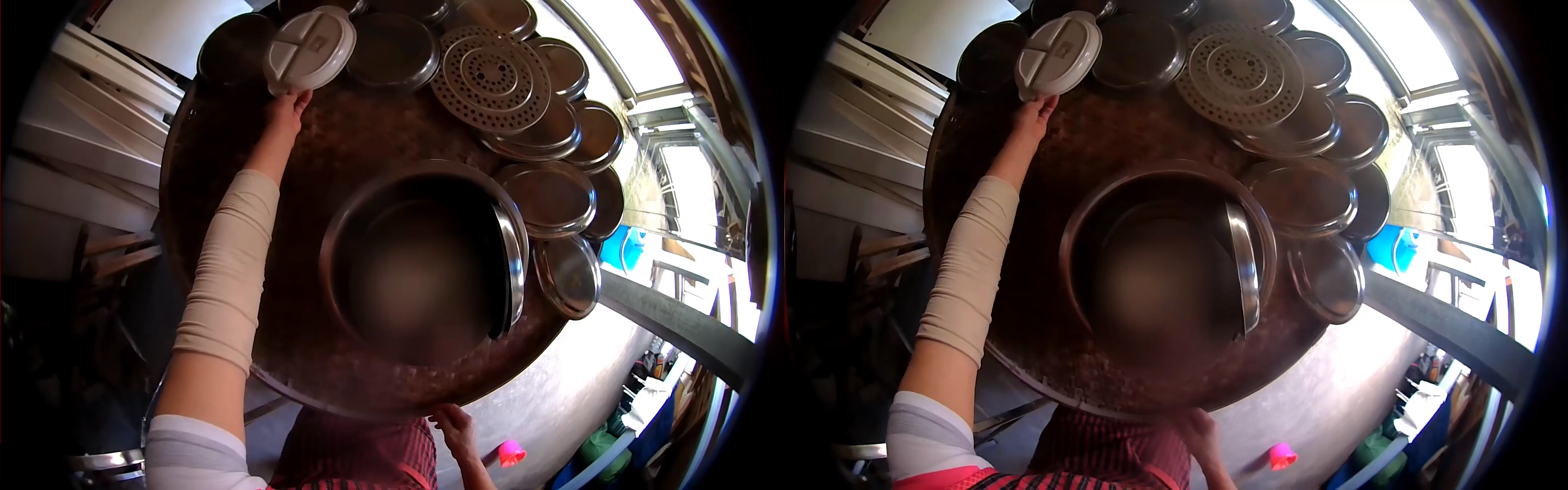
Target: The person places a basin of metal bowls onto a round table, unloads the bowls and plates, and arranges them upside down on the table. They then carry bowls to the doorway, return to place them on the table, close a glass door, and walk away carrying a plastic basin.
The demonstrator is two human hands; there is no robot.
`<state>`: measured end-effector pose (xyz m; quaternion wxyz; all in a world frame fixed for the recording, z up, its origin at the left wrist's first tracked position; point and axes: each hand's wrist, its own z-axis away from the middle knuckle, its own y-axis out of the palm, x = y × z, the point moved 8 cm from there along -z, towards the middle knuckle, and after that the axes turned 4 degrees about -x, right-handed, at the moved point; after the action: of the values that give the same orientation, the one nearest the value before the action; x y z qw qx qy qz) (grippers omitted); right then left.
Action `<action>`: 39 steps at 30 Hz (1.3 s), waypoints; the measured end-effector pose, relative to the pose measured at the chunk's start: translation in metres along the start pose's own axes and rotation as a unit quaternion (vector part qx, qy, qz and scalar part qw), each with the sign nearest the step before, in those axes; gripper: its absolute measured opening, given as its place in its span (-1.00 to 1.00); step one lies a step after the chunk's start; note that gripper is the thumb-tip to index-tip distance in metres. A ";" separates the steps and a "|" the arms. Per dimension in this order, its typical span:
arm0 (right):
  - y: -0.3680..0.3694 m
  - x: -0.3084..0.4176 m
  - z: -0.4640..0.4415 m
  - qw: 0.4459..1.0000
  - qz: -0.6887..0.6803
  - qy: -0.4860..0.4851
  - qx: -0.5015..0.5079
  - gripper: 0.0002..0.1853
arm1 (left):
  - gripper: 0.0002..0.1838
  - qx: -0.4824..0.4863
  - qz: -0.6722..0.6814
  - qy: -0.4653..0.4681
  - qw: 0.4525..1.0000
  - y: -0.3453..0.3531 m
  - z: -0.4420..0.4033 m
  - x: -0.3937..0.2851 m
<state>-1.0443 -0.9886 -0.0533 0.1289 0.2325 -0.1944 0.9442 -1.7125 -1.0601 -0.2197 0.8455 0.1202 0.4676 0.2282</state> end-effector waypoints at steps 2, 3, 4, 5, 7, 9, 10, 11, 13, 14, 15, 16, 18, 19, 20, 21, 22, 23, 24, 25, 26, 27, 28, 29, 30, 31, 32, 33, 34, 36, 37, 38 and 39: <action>0.000 0.001 0.000 1.000 -0.003 -0.012 -0.003 -0.84 | -0.66 -0.043 -0.085 0.034 0.995 0.008 0.012 -0.006; 0.000 -0.002 -0.002 1.000 -0.001 -0.021 -0.003 -0.84 | -0.67 -0.039 -0.160 0.043 0.985 0.016 0.021 -0.010; -0.001 -0.003 -0.002 1.000 0.002 -0.031 -0.003 -0.84 | -0.67 -0.035 -0.233 0.052 0.970 0.022 0.031 -0.016; -0.001 -0.005 -0.002 1.000 0.004 -0.031 -0.004 -0.84 | -0.67 -0.030 -0.305 0.061 0.950 0.026 0.036 -0.018; -0.003 -0.007 -0.002 0.999 0.007 -0.030 -0.007 -0.84 | -0.69 -0.016 -0.357 0.067 0.931 0.024 0.027 -0.010; -0.005 -0.004 -0.001 1.000 -0.002 -0.023 -0.007 -0.85 | -0.71 -0.010 -0.398 0.084 0.914 0.019 0.018 -0.007; -0.007 -0.001 0.000 1.000 -0.006 -0.017 -0.007 -0.85 | -0.73 -0.011 -0.413 0.096 0.906 0.015 0.016 -0.008; -0.008 0.001 0.000 1.000 -0.018 -0.024 -0.007 -0.85 | -0.74 -0.012 -0.430 0.103 0.897 0.011 0.023 -0.006; -0.013 0.000 0.000 0.998 -0.016 -0.058 -0.016 -0.85 | -0.73 -0.021 -0.408 0.134 0.903 0.010 0.048 -0.017; -0.015 0.009 -0.001 0.997 0.002 -0.077 -0.018 -0.85 | -0.73 -0.026 -0.400 0.144 0.905 0.008 0.067 -0.021; -0.019 0.020 0.001 0.997 -0.025 -0.068 -0.020 -0.84 | -0.70 0.001 -0.381 0.233 0.895 0.015 0.097 -0.031; -0.020 0.023 -0.001 0.997 -0.019 -0.080 -0.016 -0.84 | -0.67 0.032 -0.356 0.327 0.875 0.024 0.132 -0.044; -0.021 0.010 -0.005 0.997 -0.030 -0.069 -0.028 -0.84 | -0.71 0.158 -0.342 0.354 0.856 0.038 0.213 -0.047; -0.023 0.013 -0.006 0.997 -0.017 -0.075 -0.022 -0.84 | -0.73 0.225 -0.374 0.340 0.833 0.048 0.261 -0.042; -0.024 0.017 -0.007 0.997 -0.006 -0.081 -0.017 -0.84 | -0.76 0.291 -0.404 0.323 0.805 0.055 0.303 -0.035; -0.026 0.019 -0.008 0.996 0.006 -0.085 -0.012 -0.84 | -0.79 0.374 -0.435 0.335 0.748 0.059 0.334 -0.024; -0.028 0.020 -0.009 0.995 0.009 -0.099 -0.014 -0.84 | -0.81 0.452 -0.461 0.343 0.682 0.059 0.362 -0.010; -0.030 0.019 -0.010 0.993 0.012 -0.114 -0.016 -0.84 | -0.83 0.461 -0.443 0.313 0.702 0.051 0.378 0.004; -0.032 0.019 -0.010 0.992 0.014 -0.127 -0.019 -0.84 | -0.83 0.464 -0.448 0.307 0.700 0.048 0.391 0.017; -0.035 0.023 -0.008 0.992 0.005 -0.122 -0.015 -0.84 | -0.84 0.466 -0.452 0.302 0.698 0.044 0.405 0.031; -0.038 0.026 -0.008 0.993 0.000 -0.121 -0.014 -0.84 | -0.83 0.461 -0.478 0.322 0.674 0.046 0.418 0.040; -0.040 0.027 -0.007 0.993 -0.004 -0.119 -0.013 -0.85 | -0.83 0.460 -0.490 0.304 0.675 0.045 0.426 0.047; -0.043 0.027 -0.006 0.993 -0.009 -0.119 -0.012 -0.86 | -0.82 0.458 -0.502 0.287 0.675 0.044 0.434 0.054; -0.046 0.027 -0.004 0.991 -0.028 -0.125 -0.023 -0.87 | -0.83 0.457 -0.510 0.277 0.674 0.044 0.441 0.059; -0.049 0.026 -0.004 0.989 -0.047 -0.133 -0.033 -0.88 | -0.83 0.456 -0.512 0.271 0.676 0.043 0.446 0.060; -0.052 0.026 -0.004 0.987 -0.068 -0.140 -0.045 -0.88 | -0.84 0.455 -0.511 0.266 0.679 0.043 0.450 0.061; -0.062 0.046 0.000 0.974 -0.035 -0.206 -0.088 -0.88 | -0.84 0.451 -0.509 0.267 0.683 0.045 0.453 0.059; -0.074 0.076 0.003 0.954 -0.001 -0.269 -0.131 -0.87 | -0.84 0.449 -0.504 0.268 0.688 0.045 0.456 0.057; -0.084 0.104 0.008 0.928 0.033 -0.328 -0.173 -0.85 | -0.85 0.444 -0.500 0.271 0.692 0.047 0.459 0.055; -0.099 0.155 0.006 0.870 0.040 -0.426 -0.243 -0.80 | -0.85 0.435 -0.489 0.280 0.703 0.051 0.462 0.050; -0.103 0.166 -0.008 0.877 -0.003 -0.411 -0.250 -0.79 | -0.86 0.431 -0.482 0.286 0.707 0.055 0.464 0.048; -0.107 0.175 -0.022 0.882 -0.047 -0.394 -0.256 -0.78 | -0.86 0.428 -0.474 0.292 0.712 0.061 0.468 0.046; -0.108 0.180 -0.034 0.878 -0.024 -0.396 -0.268 -0.77 | -0.86 0.426 -0.465 0.298 0.716 0.068 0.473 0.046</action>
<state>-1.1764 -0.8504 0.0403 0.1209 0.5479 -0.4692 0.6819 -1.3105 -0.9735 0.0276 0.5214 0.1605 0.7401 -0.3932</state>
